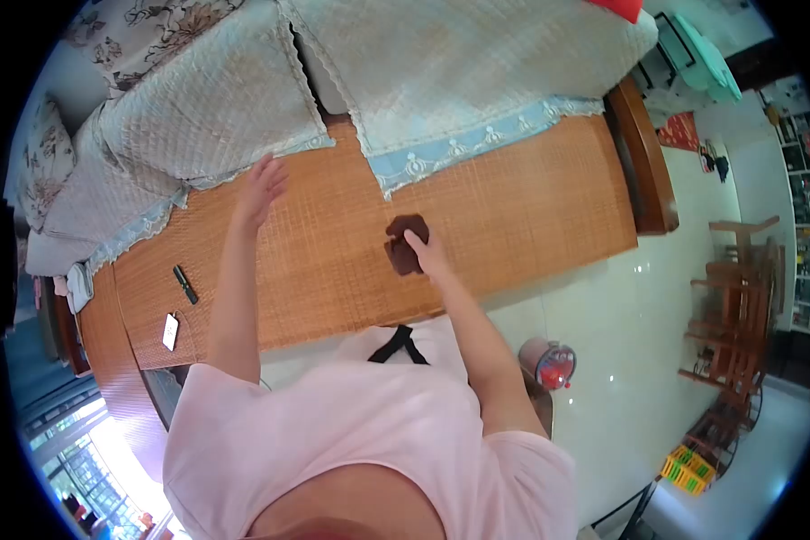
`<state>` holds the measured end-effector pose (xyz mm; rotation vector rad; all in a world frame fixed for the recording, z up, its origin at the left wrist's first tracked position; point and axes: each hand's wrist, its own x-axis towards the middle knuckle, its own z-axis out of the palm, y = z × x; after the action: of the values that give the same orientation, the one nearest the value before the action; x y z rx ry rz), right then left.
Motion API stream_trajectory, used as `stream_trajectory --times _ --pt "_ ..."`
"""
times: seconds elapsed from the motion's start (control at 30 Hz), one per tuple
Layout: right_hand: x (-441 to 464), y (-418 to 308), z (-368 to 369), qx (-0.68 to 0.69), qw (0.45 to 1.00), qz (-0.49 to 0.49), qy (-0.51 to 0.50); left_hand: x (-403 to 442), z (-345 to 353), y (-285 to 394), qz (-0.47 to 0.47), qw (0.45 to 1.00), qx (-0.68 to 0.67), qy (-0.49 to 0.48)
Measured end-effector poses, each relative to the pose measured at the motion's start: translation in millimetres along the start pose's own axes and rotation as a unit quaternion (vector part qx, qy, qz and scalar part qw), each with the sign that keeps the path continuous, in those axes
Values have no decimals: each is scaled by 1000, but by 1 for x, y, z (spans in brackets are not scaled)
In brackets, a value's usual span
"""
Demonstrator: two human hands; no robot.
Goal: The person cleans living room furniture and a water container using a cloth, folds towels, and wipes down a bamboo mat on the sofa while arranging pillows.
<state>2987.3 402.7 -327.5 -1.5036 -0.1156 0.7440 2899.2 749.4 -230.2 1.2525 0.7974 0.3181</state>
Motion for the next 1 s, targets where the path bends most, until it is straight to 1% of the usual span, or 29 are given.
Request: stream_trajectory --times 0.07,0.1,0.17,0.23,0.3,0.37,0.43,0.47,0.53,0.57,0.6,0.63,0.67,0.73,0.77,0.8,0.83,0.9,0.93,0.97,1.0 --pt "13 8 -1 -20 1000 2 -13 34 20 18 25 999 -19 11" --pt "16 12 -2 -32 999 2 -21 56 27 24 46 999 -7 23" --pt "25 18 -5 6 997 36 -61 107 44 37 93 995 15 45" --pt "32 27 -13 33 993 85 -80 143 64 60 105 992 8 71" --pt "39 37 -23 -4 996 71 -60 176 82 75 121 986 18 112" --pt "46 40 -42 -42 993 70 -80 214 99 88 144 975 45 163" --pt "52 55 -74 -43 987 115 -101 251 112 95 167 972 39 160" --pt "57 62 -90 -45 984 138 -105 266 115 93 167 968 25 185" --pt "62 46 -115 -27 983 157 -88 301 131 87 171 960 -10 222" --pt "62 38 -128 -19 983 169 -76 333 125 71 159 947 22 277" --pt "65 42 -143 -36 985 157 -62 366 110 50 146 930 54 332" --pt "70 47 -158 -53 987 145 -50 371 113 42 160 909 101 370" --pt "74 50 -170 -69 988 130 -40 374 117 34 169 884 148 410" --pt "91 55 -191 -186 975 97 -67 326 136 58 242 813 266 458" --pt "99 56 -194 -243 964 75 -79 320 135 75 286 823 231 433" --pt "107 49 -190 -349 929 18 -118 316 128 92 330 830 196 406" --pt "118 48 -184 -397 897 19 -191 310 122 107 370 834 159 378" --pt "134 50 -166 -486 810 24 -328 333 93 146 364 832 173 380" --pt "138 30 -149 -566 729 55 -381 339 84 166 330 870 140 338" --pt "153 6 -133 -625 662 25 -414 344 75 188 295 903 106 294" --pt "180 -4 -123 -566 736 -122 -351 348 75 201 259 932 72 245"
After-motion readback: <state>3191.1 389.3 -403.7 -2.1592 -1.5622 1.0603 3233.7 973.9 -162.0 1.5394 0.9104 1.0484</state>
